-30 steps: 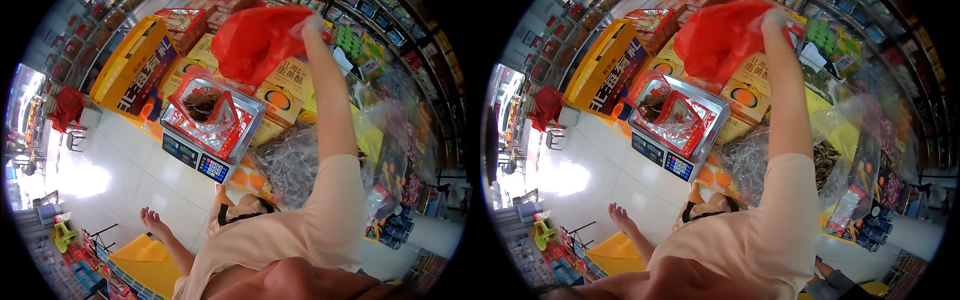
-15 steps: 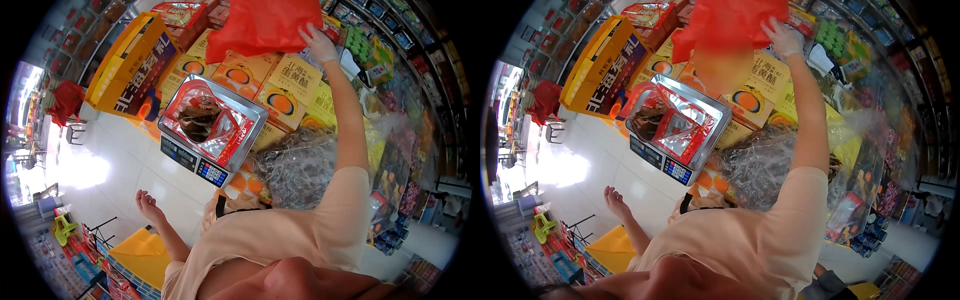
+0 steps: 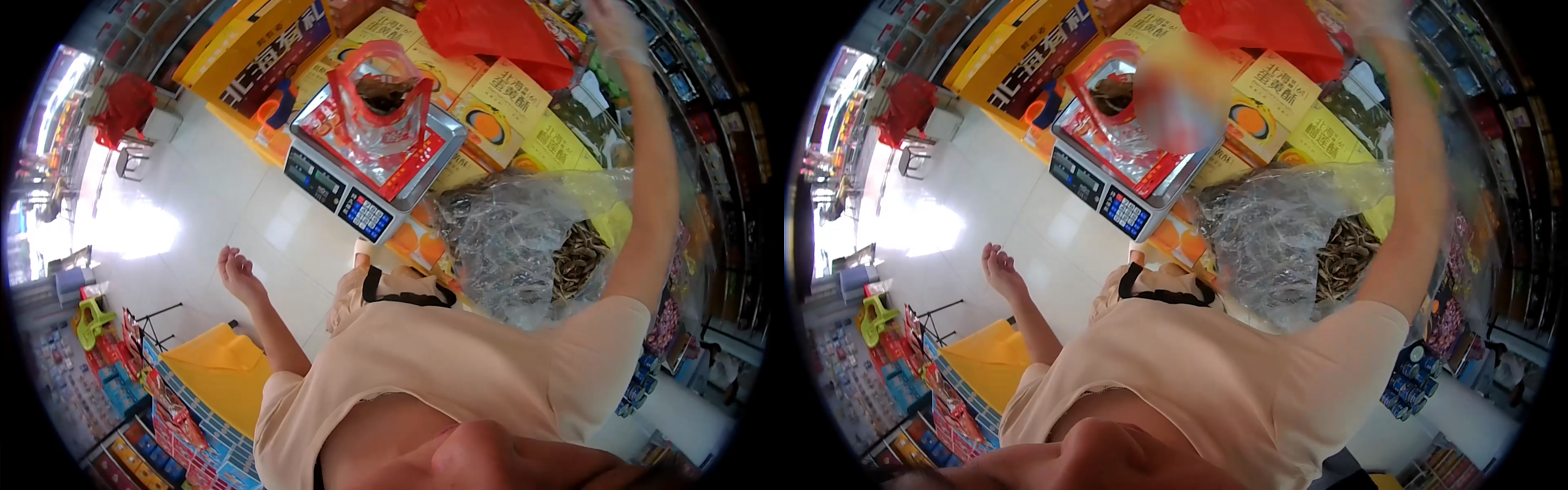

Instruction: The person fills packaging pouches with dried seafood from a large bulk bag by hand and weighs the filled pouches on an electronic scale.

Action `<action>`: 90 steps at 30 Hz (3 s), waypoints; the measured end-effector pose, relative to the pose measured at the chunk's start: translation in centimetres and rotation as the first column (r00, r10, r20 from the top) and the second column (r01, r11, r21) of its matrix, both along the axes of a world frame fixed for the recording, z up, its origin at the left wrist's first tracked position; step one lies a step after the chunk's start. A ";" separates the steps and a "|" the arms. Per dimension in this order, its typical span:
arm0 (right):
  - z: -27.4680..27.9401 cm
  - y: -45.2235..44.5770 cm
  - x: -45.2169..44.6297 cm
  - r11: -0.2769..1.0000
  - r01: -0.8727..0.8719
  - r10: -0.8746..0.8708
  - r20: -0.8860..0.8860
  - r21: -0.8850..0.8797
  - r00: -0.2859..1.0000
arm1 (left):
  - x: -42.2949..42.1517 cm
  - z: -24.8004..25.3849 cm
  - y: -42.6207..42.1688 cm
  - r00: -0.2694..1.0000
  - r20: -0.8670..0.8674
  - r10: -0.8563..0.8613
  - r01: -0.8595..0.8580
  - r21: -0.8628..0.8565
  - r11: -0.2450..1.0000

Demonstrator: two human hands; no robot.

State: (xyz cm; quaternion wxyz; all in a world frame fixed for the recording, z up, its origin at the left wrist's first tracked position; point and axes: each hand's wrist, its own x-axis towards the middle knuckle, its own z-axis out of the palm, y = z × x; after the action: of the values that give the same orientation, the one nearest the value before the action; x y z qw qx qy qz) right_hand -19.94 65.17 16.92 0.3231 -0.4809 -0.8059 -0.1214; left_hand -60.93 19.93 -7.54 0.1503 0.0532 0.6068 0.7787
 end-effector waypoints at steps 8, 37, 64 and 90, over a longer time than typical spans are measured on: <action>6.5 -8.8 4.0 0.921 -0.160 0.037 0.331 0.355 0.943 | -0.2 0.4 -4.9 0.995 -0.040 0.092 -0.088 0.081 0.993; -4.8 -12.8 -24.8 0.575 0.321 0.252 0.536 -0.753 0.806 | 3.1 5.5 30.7 -0.133 -0.412 -0.901 0.989 0.003 -0.148; -6.0 -16.1 -17.9 0.864 -0.144 0.293 0.250 -0.483 0.923 | 4.9 7.4 28.4 -0.068 -0.294 -0.953 0.980 -0.201 -0.008; -5.0 -19.1 -12.0 0.921 -0.140 0.205 0.147 -0.363 0.968 | 7.1 11.4 26.1 0.253 -0.318 -0.914 0.965 0.018 0.261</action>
State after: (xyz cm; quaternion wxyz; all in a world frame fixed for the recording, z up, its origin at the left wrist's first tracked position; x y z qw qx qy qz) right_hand -31.96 46.05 11.93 0.1670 -0.4446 -0.8800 0.0094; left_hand -53.80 46.00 3.82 0.5042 0.5164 0.3806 0.5781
